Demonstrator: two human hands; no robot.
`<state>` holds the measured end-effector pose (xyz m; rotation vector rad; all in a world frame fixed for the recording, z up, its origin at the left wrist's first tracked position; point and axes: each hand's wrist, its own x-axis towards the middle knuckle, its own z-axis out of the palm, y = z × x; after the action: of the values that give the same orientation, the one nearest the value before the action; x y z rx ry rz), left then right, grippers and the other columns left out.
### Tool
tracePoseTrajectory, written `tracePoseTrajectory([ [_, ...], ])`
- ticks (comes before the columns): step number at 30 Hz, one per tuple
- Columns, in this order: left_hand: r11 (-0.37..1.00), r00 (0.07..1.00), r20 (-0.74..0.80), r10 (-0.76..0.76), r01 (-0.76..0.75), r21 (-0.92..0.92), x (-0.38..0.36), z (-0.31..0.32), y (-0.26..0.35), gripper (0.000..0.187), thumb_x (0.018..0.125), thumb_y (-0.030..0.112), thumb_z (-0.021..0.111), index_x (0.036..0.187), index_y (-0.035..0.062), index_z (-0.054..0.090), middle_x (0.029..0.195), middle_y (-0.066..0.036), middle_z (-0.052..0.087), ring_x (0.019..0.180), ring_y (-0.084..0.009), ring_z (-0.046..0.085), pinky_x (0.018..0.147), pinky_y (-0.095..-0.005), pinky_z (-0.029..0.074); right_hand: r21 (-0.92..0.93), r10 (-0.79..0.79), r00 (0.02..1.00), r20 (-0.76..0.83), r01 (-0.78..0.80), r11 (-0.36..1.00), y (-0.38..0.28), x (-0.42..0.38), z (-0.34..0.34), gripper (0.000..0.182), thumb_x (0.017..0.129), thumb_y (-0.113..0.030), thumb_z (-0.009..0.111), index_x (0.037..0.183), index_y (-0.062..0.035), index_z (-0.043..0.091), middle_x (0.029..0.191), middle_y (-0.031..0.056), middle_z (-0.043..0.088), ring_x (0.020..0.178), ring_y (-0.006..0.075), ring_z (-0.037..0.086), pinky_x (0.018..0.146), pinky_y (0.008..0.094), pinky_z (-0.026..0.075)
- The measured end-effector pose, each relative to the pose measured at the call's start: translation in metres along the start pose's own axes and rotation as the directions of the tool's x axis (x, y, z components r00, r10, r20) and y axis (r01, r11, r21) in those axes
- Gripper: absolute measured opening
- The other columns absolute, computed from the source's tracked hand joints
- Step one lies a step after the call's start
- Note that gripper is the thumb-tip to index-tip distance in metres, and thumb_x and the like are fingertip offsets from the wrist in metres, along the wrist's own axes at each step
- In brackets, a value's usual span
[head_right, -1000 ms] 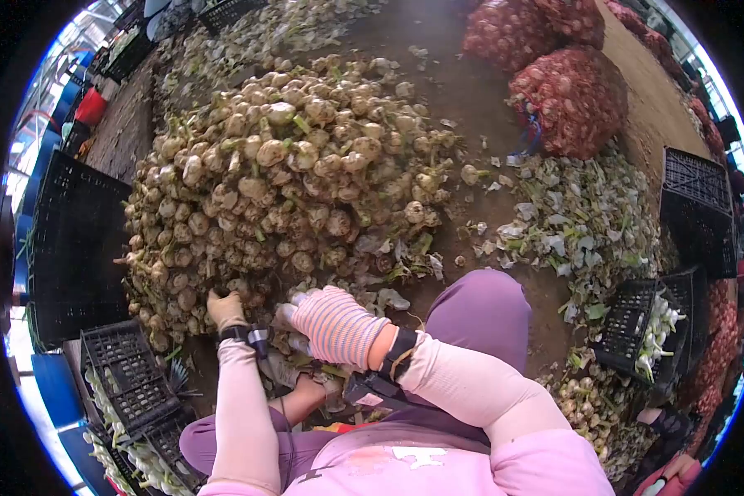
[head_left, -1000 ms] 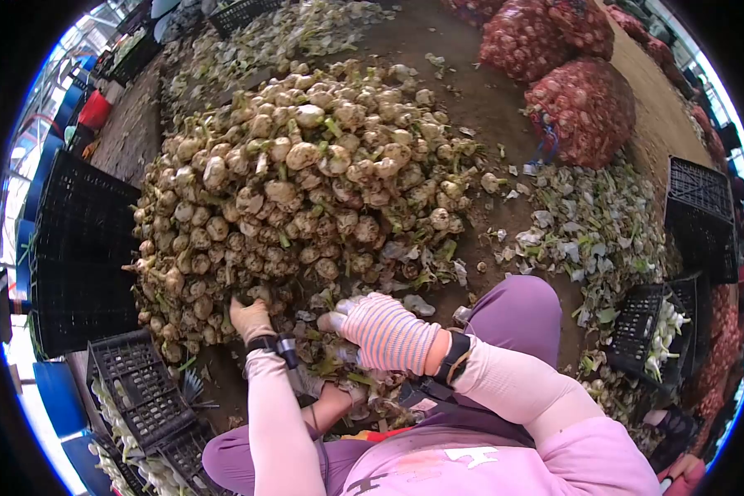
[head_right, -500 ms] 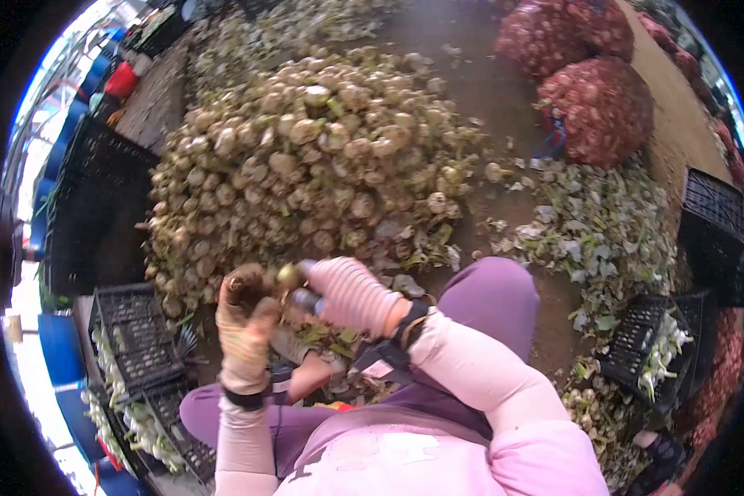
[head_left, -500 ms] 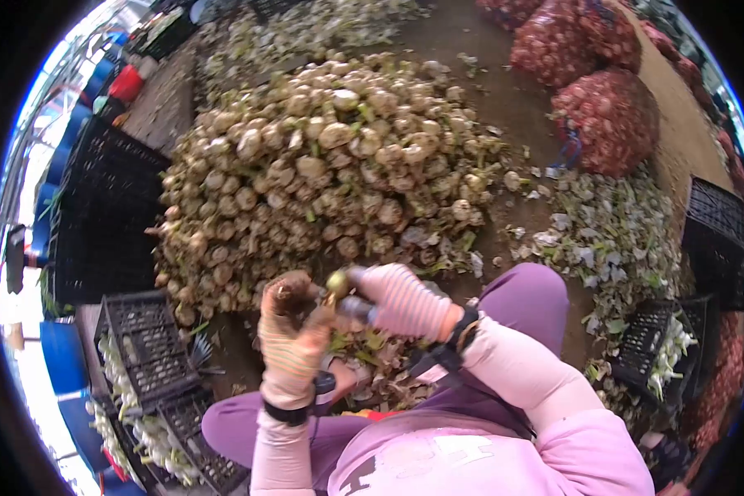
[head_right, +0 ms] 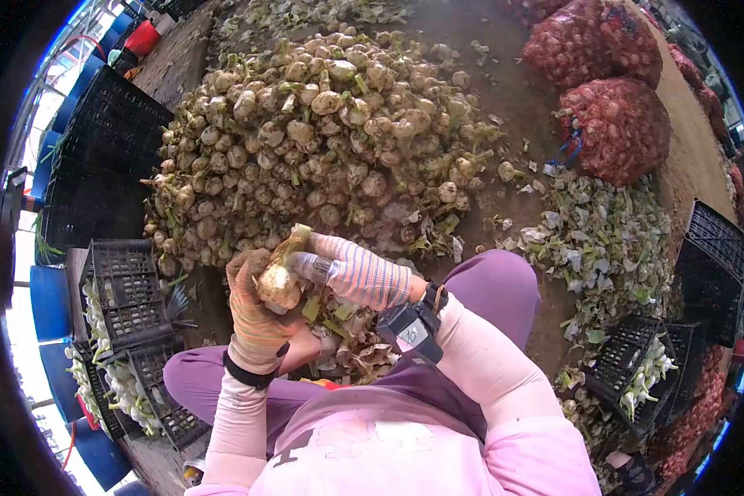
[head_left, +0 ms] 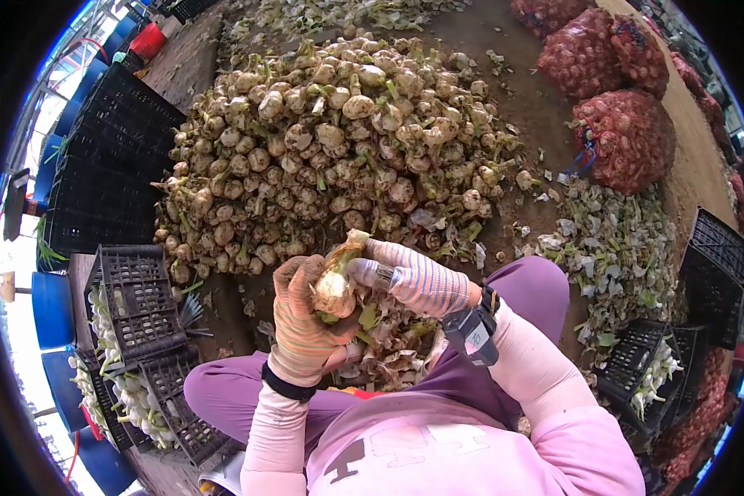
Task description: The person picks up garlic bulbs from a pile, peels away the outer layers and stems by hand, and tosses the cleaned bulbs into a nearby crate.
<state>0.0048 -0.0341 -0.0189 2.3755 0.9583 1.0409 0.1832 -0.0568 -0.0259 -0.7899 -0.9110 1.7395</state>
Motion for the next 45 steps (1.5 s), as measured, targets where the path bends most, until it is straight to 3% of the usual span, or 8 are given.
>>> tracePoseTrajectory([
  [4,0.253,0.731,0.301,-0.612,0.542,-0.802,0.002,-0.002,0.014,0.054,0.079,0.013,0.064,0.125,0.0050,0.037,0.108,-0.009,0.053,0.088,-0.0129,0.054,0.075,-0.0253,0.048,0.025,-0.037,0.999,-0.002,0.037,0.999,0.008,-0.001,0.001,0.029,0.092,-0.018,0.050,0.117,-0.0034,0.052,0.105,-0.0009,0.056,0.096,0.0070,0.048,0.087,0.0245,0.040],
  [7,-0.686,0.824,0.562,-0.067,0.371,-0.626,-0.001,-0.004,-0.005,0.052,0.087,0.046,0.045,0.121,0.0071,0.047,0.104,-0.007,0.058,0.093,-0.0195,0.058,0.073,-0.0273,0.049,0.038,-0.066,0.996,-0.064,0.069,0.997,0.001,-0.003,0.008,0.030,0.090,-0.015,0.050,0.117,-0.0029,0.053,0.103,-0.0009,0.057,0.094,0.0067,0.048,0.085,0.0240,0.040],
  [11,-0.332,0.517,0.572,-0.637,0.485,-0.809,0.014,0.002,-0.001,0.049,0.091,0.047,0.037,0.121,0.0099,0.047,0.112,-0.007,0.056,0.094,-0.0209,0.058,0.077,-0.0368,0.050,0.078,0.037,0.997,0.061,-0.041,0.996,-0.003,-0.003,-0.006,0.029,0.088,-0.014,0.051,0.115,-0.0022,0.054,0.098,-0.0004,0.060,0.087,0.0056,0.052,0.080,0.0229,0.043],
  [19,0.408,0.831,0.112,-0.544,0.379,-0.831,-0.007,0.015,0.004,0.072,0.078,0.041,0.067,0.129,0.0021,0.035,0.112,-0.011,0.054,0.101,-0.0185,0.054,0.089,-0.0323,0.044,-0.071,0.135,0.979,0.152,-0.125,0.990,0.006,-0.003,0.013,0.029,0.090,-0.019,0.052,0.114,-0.0035,0.054,0.094,-0.0020,0.060,0.083,0.0065,0.052,0.078,0.0231,0.043],
  [27,0.220,0.786,0.321,-0.528,0.492,-0.842,-0.003,-0.007,0.000,0.085,0.075,0.059,0.060,0.122,-0.0082,0.042,0.114,-0.014,0.055,0.095,-0.0187,0.058,0.084,-0.0280,0.047,0.324,-0.081,0.963,-0.256,0.164,0.932,0.004,0.011,-0.027,0.022,0.088,-0.019,0.052,0.100,-0.0019,0.058,0.085,0.0011,0.060,0.074,0.0079,0.057,0.067,0.0228,0.047],
  [33,0.258,0.761,0.078,-0.644,0.312,-0.914,0.006,-0.026,0.012,0.071,0.084,0.049,0.054,0.130,-0.0033,0.038,0.121,-0.013,0.053,0.099,-0.0204,0.057,0.084,-0.0303,0.048,-0.876,0.070,0.980,0.187,0.134,0.463,0.015,0.007,-0.015,0.024,0.080,-0.008,0.050,0.102,-0.0025,0.058,0.076,0.0202,0.059,0.071,0.0338,0.059,0.065,0.0352,0.047],
  [41,-0.416,0.675,0.333,-0.659,0.043,-0.908,-0.025,-0.055,-0.031,0.052,0.091,0.039,0.044,0.127,0.0031,0.041,0.133,-0.021,0.040,0.118,-0.0358,0.045,0.098,-0.0508,0.038,0.603,-0.126,0.991,0.054,0.068,0.795,0.017,-0.021,-0.028,0.037,0.078,-0.024,0.066,0.105,-0.0003,0.058,0.100,0.0129,0.060,0.089,0.0178,0.061,0.070,0.0280,0.050],
  [45,-0.383,0.607,0.297,-0.737,-0.014,-0.924,-0.026,-0.058,-0.030,0.054,0.088,0.044,0.048,0.124,0.0034,0.043,0.126,-0.020,0.047,0.114,-0.0357,0.049,0.096,-0.0500,0.040,-0.896,0.096,0.961,0.261,0.204,0.395,0.017,0.002,-0.003,0.061,0.060,-0.015,0.069,0.118,-0.0044,0.050,0.103,0.0164,0.058,0.096,0.0320,0.057,0.081,0.0388,0.047],
])
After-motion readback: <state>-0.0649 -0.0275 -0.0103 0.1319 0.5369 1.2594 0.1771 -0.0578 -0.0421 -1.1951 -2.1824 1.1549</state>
